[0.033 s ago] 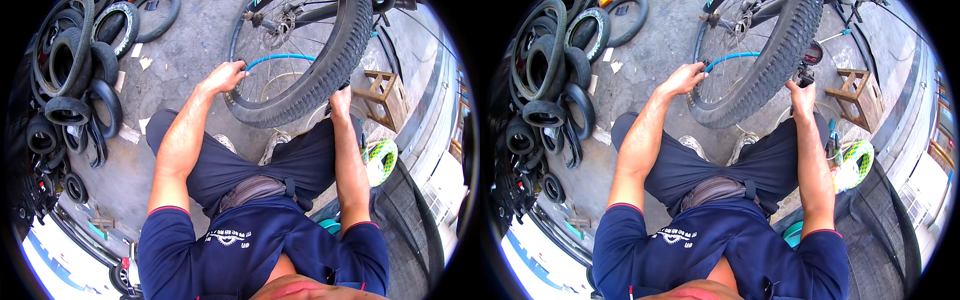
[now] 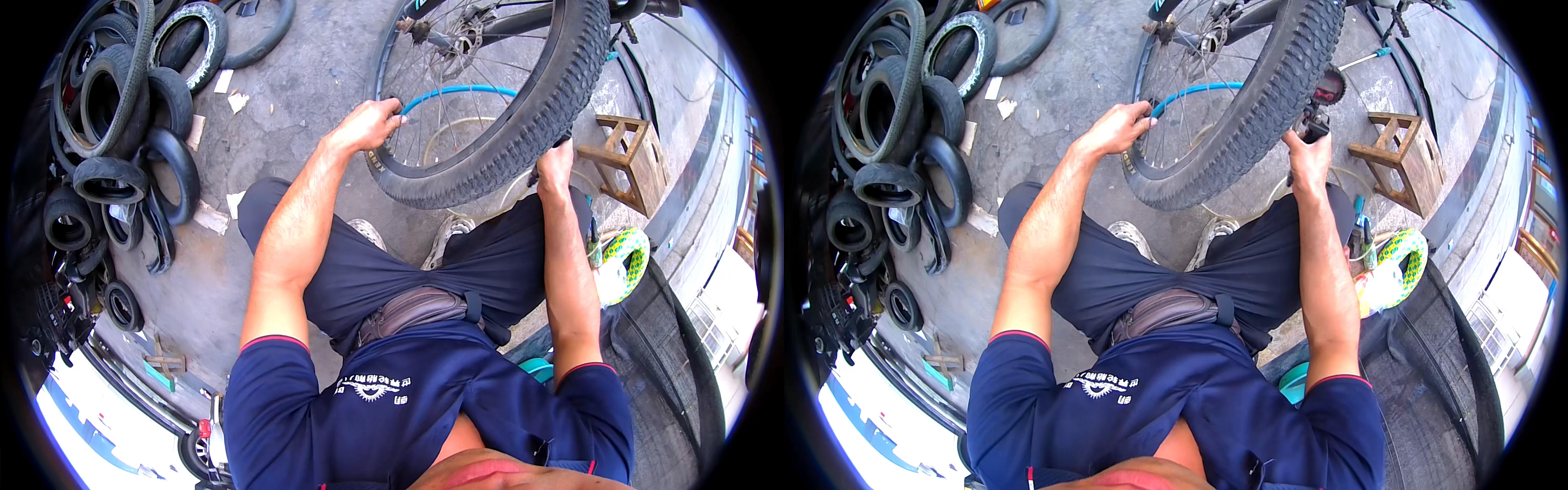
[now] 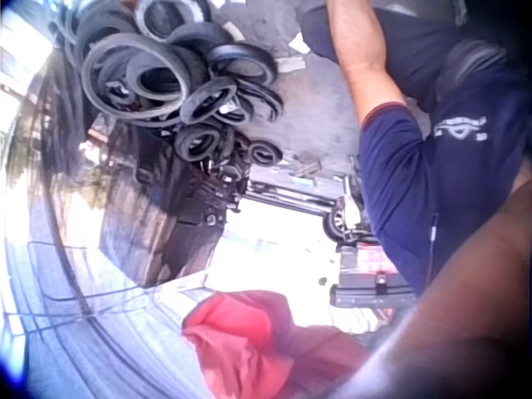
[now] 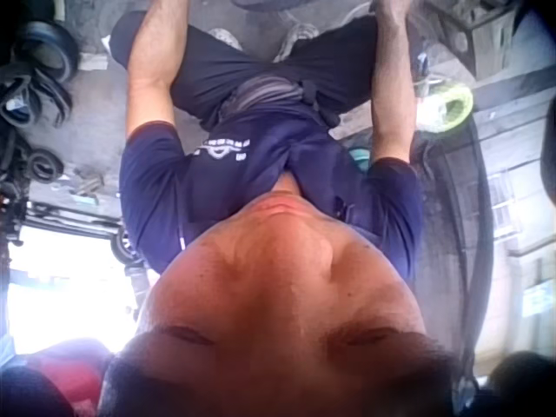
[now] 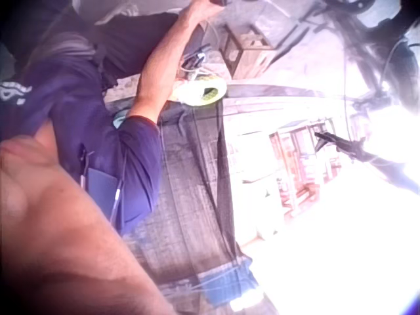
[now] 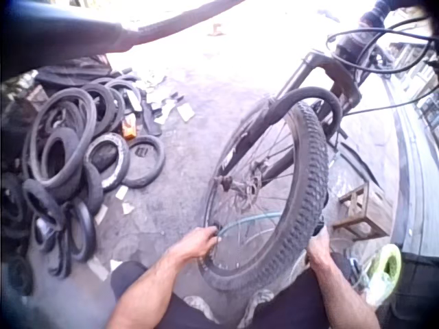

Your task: The person removes a rear bicycle wheel by hand, uses a power tool on the axle, reattaches the wheel to the frame, and uses a pump to inflate the tire.

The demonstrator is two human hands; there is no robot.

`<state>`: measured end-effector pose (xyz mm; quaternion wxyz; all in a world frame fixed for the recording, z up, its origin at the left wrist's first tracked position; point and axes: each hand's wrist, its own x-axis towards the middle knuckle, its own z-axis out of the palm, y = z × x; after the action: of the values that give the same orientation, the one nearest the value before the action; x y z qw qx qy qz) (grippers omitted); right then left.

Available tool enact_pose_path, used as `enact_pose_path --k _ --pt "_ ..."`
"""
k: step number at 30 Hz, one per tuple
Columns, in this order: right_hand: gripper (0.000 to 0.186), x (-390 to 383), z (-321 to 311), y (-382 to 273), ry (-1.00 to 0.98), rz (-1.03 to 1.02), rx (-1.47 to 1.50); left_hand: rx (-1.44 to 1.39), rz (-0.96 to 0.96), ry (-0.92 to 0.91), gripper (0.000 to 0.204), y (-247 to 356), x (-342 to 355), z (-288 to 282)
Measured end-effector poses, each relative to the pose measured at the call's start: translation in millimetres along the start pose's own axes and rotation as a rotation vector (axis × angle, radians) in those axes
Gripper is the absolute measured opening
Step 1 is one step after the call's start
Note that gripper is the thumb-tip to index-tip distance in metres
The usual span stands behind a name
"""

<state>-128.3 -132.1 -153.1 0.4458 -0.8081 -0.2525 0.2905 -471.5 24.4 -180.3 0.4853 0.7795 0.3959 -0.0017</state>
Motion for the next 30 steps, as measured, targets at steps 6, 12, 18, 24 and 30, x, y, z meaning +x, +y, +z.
enact_pose_path --k 6,12,18,24,30 --pt "0.035 -31 12 -20 0.031 -0.123 -0.017 -0.065 -0.010 0.044 0.031 -5 -5 5" --pt "0.022 -18 5 -12 -0.185 0.313 0.032 -0.060 -0.016 0.003 0.029 -14 -3 9" --pt "0.027 -10 13 -11 -0.198 0.326 -0.063 -0.025 -0.036 0.004 0.032 -19 -8 13" --pt "0.028 -4 16 -9 -0.202 0.337 -0.115 0.003 -0.053 0.032 0.032 -13 -13 14" --pt "0.029 4 18 13 -0.204 0.241 -0.021 0.049 -0.022 -0.022 0.031 -2 -19 12"
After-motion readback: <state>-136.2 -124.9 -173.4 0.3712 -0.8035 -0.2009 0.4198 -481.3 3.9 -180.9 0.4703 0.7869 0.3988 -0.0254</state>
